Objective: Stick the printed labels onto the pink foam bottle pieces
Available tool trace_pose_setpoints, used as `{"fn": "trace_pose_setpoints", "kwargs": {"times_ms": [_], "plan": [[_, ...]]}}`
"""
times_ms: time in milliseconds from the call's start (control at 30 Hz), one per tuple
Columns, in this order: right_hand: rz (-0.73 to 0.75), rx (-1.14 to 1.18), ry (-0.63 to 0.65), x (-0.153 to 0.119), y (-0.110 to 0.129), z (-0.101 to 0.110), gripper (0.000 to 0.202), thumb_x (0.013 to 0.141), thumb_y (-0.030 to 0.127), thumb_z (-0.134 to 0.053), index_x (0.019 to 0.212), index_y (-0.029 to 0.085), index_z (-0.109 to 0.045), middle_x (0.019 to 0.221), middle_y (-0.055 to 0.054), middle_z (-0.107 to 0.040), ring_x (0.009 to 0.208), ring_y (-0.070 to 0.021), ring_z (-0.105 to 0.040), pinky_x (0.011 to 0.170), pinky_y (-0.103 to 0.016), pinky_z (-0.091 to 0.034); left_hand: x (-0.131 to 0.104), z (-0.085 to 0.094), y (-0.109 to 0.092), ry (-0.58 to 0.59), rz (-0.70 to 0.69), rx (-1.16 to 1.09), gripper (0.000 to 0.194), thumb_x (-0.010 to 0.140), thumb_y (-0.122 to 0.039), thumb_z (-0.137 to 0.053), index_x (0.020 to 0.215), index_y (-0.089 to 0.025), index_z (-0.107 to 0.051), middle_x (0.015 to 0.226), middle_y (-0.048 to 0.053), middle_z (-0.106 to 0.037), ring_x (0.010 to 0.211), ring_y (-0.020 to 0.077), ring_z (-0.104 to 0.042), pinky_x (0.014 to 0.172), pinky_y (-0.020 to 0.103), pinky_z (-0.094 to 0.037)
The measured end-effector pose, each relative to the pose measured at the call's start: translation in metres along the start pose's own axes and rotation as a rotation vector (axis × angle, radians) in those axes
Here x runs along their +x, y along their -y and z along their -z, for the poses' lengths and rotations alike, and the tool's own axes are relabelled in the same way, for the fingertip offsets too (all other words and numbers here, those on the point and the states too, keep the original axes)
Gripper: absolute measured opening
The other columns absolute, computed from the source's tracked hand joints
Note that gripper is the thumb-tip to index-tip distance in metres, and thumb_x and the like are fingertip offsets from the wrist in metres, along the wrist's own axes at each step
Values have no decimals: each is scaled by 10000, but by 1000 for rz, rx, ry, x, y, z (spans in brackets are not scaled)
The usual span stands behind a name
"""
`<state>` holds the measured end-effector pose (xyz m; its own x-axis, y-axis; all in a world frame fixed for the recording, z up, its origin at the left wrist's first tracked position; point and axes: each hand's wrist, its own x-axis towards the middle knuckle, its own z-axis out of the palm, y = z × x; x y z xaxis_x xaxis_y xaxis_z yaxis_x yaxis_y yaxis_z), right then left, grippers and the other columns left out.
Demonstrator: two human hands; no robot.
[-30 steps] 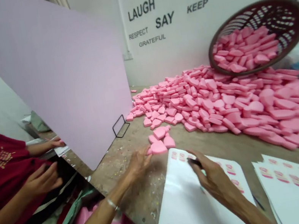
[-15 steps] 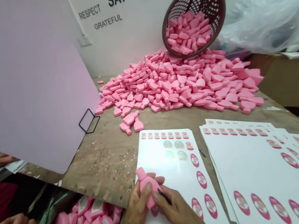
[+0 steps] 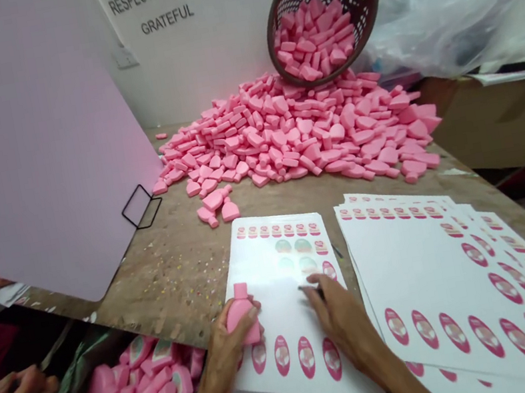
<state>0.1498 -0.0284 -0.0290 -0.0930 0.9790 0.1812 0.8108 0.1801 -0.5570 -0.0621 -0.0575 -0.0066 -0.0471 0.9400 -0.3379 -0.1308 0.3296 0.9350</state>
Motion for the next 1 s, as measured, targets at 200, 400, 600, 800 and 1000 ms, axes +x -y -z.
{"fn": "trace_pose_setpoints", "kwargs": {"times_ms": [200,400,600,800,1000], "plan": [[121,-200,-133,58,-13,5,222,932,340,-386,889,207,-558,824,-53,-664,738,-198,-568,682,-321,-358,38,-35,-23,77,-101,-48,386,787,-488,-615,941,-139,-556,763,29,-591,652,169,-641,579,318,-582],[202,-290,-129,64,-17,-12,176,904,280,-442,852,188,-584,804,-60,-659,803,-215,-541,728,-338,-276,69,-57,-12,131,-105,-43,406,784,-502,-610,946,-136,-546,701,10,-585,602,183,-675,555,286,-561],[197,-268,-124,60,-15,-12,194,899,260,-445,762,190,-564,738,-50,-647,761,-194,-539,721,-326,-268,71,-57,-2,113,-122,5,415,815,-516,-568,994,-142,-545,757,33,-631,622,191,-689,563,287,-560],[168,-196,-102,66,-17,-10,162,872,283,-492,752,207,-570,695,-14,-635,715,-174,-553,705,-303,-305,73,-56,-1,117,-135,25,415,822,-520,-558,1007,-148,-553,760,28,-638,588,174,-678,557,280,-553],[127,-103,-127,66,-18,-12,159,873,327,-496,808,207,-578,744,-21,-646,711,-174,-557,712,-305,-333,71,-55,-2,111,-145,21,413,823,-523,-557,997,-149,-551,696,7,-618,579,175,-675,567,280,-547]]}}
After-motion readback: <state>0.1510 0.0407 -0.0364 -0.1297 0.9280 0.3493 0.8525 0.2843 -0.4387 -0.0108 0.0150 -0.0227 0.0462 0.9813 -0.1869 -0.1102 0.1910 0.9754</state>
